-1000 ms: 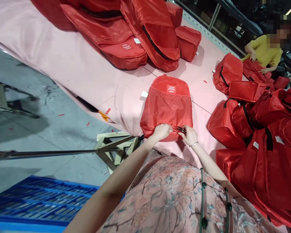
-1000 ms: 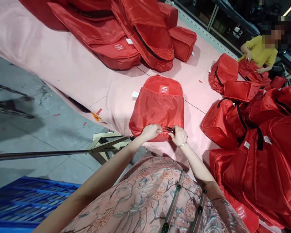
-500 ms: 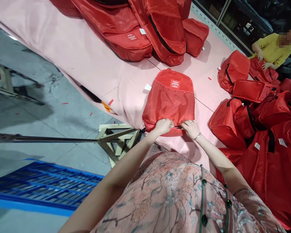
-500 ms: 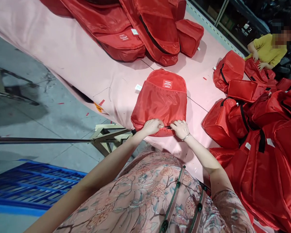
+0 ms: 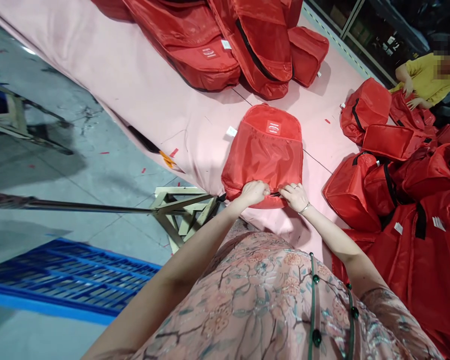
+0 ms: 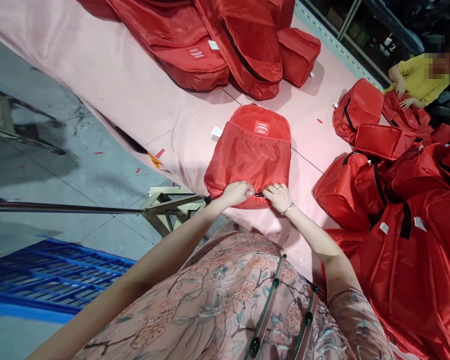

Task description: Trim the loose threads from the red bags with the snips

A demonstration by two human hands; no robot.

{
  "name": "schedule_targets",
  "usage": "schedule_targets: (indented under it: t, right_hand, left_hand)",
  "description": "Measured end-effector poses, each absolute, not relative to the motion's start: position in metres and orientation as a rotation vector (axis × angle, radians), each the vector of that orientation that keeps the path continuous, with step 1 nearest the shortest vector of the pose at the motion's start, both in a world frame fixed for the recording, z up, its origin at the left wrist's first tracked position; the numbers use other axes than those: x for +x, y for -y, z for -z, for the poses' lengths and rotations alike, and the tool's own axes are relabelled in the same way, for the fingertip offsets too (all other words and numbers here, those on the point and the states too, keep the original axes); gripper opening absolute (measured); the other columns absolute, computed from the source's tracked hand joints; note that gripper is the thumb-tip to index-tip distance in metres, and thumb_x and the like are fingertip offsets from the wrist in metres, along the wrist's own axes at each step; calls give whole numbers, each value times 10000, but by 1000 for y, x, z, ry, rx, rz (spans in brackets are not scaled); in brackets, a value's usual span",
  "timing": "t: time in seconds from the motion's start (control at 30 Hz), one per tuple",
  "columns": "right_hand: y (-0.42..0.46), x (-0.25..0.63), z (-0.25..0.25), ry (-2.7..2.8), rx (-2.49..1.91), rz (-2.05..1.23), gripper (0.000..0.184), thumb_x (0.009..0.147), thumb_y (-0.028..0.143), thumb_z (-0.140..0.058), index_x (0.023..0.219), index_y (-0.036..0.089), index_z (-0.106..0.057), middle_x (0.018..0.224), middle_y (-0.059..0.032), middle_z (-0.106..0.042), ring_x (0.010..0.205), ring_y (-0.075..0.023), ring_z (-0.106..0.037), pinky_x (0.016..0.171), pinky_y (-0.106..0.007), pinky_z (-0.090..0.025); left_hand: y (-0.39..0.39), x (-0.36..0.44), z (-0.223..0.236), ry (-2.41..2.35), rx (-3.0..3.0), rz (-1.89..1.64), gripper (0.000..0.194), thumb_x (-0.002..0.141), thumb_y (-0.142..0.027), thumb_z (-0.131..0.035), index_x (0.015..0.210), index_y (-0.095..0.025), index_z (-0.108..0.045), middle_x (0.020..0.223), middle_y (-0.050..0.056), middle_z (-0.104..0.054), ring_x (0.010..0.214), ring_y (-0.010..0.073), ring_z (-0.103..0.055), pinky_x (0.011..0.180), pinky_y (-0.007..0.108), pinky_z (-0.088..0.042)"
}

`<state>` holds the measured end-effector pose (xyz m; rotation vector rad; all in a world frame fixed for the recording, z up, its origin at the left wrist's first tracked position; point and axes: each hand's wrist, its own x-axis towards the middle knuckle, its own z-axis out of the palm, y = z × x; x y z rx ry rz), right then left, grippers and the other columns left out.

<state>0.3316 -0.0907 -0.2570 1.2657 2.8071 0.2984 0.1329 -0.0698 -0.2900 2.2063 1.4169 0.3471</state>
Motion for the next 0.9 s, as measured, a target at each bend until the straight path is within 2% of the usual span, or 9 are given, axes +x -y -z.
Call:
schedule_targets:
  t: [0.33,0.5,0.73,0.9]
  right_hand:
    - [83,339,264,-2913,1068,-329,305,950,239,-318,1063,220,-601,974,-55,-626,848,-174,-416,736,-318,-226]
    - [82,337,262,-2847,1160,-245,303,943,260,-338,1055,212,-616,953,-71,-621,857,-179,-423,736,-323,-227]
    - [88,352,249,-2834,1269,-209,324,940,304,-342,1073,199,-619,1004,-82,-625,875,-189,-437,738,-327,-238]
    - [93,358,243,-2843,1212,-243,337,950,265,-308,1108,195,-598,1047,-76,-625,881,-189,-441,718,-326,-238]
  left_hand:
    - [70,134,290,-1434,2218,-321,247,739,-219,-438,816,-220,-673,872,52,-691,783,192,-618,660,258,-427]
    - [71,133,293,-1427,2230,-358,227,762,-205,-453,821,-215,-672,857,50,-677,799,185,-605,693,259,-423]
    - [104,135,305,-1500,2195,-876,215,849,-260,-444,882,-200,-647,919,59,-627,885,190,-533,795,298,-395]
    - [128,146,308,-1593,2232,-911,305,879,-390,-409,900,-220,-661,892,68,-628,871,209,-509,771,344,-349]
